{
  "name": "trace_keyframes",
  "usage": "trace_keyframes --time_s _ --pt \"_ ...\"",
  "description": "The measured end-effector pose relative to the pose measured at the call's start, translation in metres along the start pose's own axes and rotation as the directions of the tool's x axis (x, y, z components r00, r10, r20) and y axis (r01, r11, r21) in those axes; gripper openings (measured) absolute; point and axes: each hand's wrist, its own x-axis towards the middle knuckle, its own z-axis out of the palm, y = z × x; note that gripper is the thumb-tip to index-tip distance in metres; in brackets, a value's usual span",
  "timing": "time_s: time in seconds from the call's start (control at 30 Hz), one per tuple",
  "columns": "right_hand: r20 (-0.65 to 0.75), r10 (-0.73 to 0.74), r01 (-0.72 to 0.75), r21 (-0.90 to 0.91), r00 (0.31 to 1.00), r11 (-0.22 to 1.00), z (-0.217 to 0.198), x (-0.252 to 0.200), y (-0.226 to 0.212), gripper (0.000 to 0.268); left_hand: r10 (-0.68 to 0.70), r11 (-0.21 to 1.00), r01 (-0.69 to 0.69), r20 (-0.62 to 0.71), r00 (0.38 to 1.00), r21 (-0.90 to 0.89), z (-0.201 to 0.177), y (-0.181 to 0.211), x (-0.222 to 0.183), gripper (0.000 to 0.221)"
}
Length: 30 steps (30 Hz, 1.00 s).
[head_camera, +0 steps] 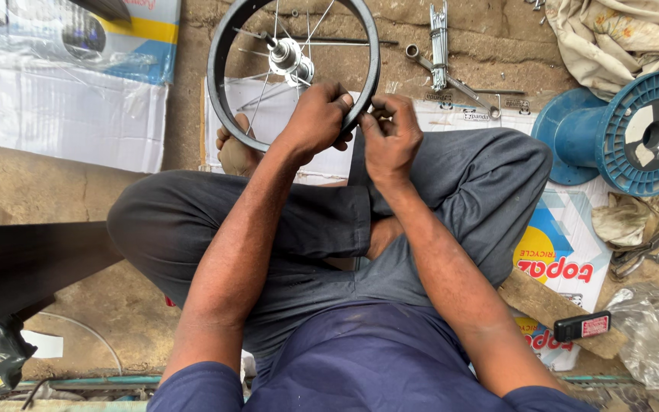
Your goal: The person assembles a bicycle wheel by inserting spokes into the hub and attaching them to the rim by hand.
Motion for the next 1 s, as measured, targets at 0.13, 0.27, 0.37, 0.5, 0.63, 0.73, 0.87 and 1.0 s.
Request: trace_keyframes --time_s 0.13,0.27,0.37,0.5,0.63,0.73,0.87,1.0 --pt "0.230 0.279 -0.357 0.468 0.932 0.808 -0.012 0.007 0.007 0.018 -0.016 0.999 0.019 0.056 0.998 -0.051 -0.003 -0.009 0.006 0.023" --pt "0.361 0.300 -0.448 0.458 0.883 0.768 -0.023 0.013 0.004 0.010 0.078 0.995 -0.079 0.027 0.997 0.063 -0.002 -0.024 0.014 0.024" --pt "0.362 0.319 -0.462 0.439 0.876 0.771 -0.024 0.014 0.002 0.009 0.087 0.960 -0.075 -0.036 0.996 0.271 0.001 -0.027 0.021 0.026" --pt "0.369 0.311 -0.460 0.445 0.876 0.768 -0.024 0.014 0.006 0.012 0.090 0.960 -0.079 -0.028 0.996 0.267 0.003 -0.030 0.023 0.031" --pt "0.393 0.318 -0.485 0.466 0.863 0.740 -0.027 0.015 0.007 0.013 0.118 0.993 -0.120 0.095 0.989 0.018 -0.004 -0.024 0.016 0.026" --pt "0.395 0.349 -0.508 0.441 0.850 0.739 -0.026 0.019 0.007 0.015 -0.009 0.939 0.033 -0.070 0.997 0.342 0.007 -0.013 0.016 0.033" --pt "0.372 0.305 -0.453 0.427 0.877 0.782 -0.024 0.014 0.014 0.018 0.038 0.951 -0.011 -0.081 0.996 0.308 0.009 -0.024 0.018 0.036" --pt "0.297 0.258 -0.375 0.461 0.919 0.805 -0.015 0.012 0.021 0.019 0.164 0.984 -0.164 0.007 0.986 0.065 0.002 -0.038 0.028 0.029"
